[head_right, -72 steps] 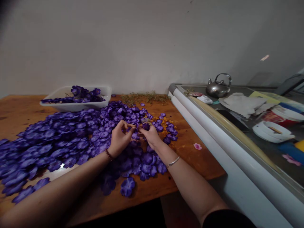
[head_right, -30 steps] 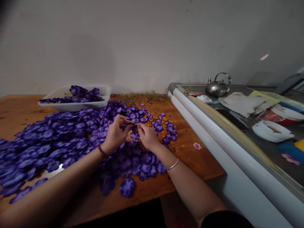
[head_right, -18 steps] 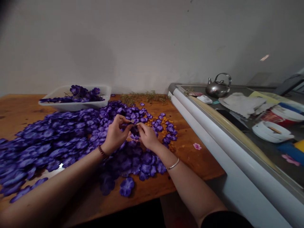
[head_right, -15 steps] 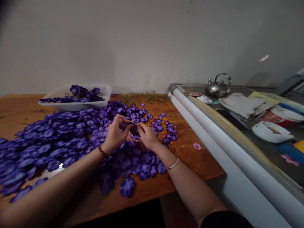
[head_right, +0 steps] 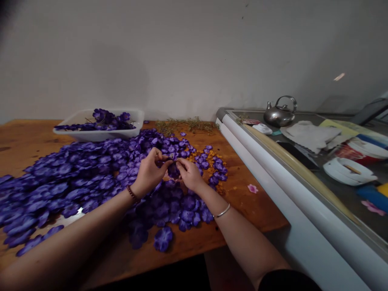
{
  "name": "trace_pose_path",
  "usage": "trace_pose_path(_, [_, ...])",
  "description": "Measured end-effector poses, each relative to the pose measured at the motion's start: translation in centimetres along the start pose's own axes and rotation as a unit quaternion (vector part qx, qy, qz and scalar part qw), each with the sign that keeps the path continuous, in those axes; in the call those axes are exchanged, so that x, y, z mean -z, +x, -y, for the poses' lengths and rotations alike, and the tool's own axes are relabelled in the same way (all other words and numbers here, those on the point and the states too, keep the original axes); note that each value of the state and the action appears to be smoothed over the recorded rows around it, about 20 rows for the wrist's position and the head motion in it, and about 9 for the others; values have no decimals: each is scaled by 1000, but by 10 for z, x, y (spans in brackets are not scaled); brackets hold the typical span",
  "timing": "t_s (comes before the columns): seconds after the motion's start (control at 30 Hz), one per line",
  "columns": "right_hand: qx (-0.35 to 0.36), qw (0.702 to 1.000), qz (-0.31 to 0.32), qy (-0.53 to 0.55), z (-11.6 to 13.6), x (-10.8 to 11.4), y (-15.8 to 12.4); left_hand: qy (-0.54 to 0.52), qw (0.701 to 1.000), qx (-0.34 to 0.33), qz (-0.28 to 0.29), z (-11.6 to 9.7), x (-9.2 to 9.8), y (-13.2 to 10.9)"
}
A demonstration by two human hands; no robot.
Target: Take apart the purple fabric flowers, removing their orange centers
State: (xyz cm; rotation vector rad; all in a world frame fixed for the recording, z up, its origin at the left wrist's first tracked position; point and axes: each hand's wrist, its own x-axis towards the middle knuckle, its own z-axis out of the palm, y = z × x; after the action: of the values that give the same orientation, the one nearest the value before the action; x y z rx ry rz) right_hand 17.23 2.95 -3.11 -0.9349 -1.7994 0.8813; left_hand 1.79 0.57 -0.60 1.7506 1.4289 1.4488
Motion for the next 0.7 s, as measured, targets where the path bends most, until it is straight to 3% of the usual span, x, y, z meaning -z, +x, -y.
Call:
trace_pose_path(0.37, [-5,1000,-19,-11,-1,-6,-2,-41,998,33,-22,1,-10,-9])
trace_pose_path(0.5, [-67,996,-4,57,3,-4,0,-12,1000,23,-4,1,-6,-5])
trace_pose_path(0.63, [-218,944,56,240,11,7,1,-36,999,26,-22,3,-5,-1])
trace_pose_path(0.7, [-255,912,68,314,15,15,1,-86,995,41,24,6,-8,-1])
